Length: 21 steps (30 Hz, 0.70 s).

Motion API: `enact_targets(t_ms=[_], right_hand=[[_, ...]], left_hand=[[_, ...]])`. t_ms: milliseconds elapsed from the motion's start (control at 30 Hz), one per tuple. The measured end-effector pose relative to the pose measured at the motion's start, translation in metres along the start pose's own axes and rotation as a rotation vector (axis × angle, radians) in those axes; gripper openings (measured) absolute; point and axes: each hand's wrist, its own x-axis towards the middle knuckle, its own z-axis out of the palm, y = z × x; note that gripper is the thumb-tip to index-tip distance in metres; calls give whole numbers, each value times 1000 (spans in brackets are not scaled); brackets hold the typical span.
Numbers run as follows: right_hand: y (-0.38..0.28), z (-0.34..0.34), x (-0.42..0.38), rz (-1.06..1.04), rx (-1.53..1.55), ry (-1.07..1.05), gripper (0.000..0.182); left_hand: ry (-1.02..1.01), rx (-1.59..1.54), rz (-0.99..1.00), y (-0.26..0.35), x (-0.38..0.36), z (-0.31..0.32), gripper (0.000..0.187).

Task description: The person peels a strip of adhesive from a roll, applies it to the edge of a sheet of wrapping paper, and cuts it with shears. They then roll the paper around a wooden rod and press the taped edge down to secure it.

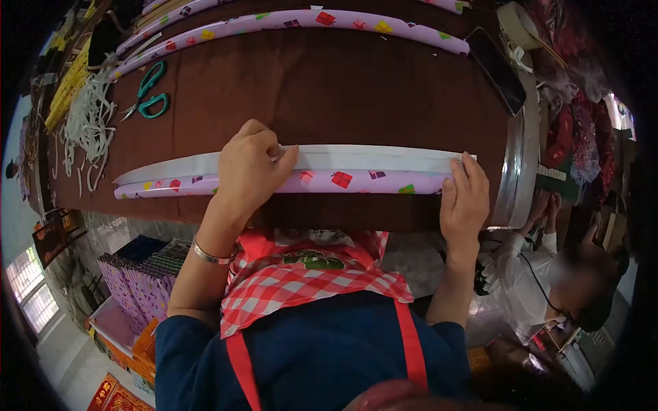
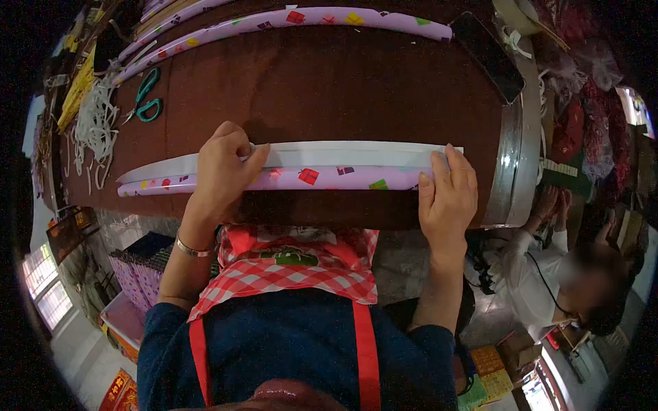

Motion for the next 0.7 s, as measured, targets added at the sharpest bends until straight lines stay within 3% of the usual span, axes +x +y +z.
enact_targets(t_ms=[700], right_hand=[[0,2,0,1,-8,33,36]], left_hand=[[-52,-148,-64,5,0,-8,32]])
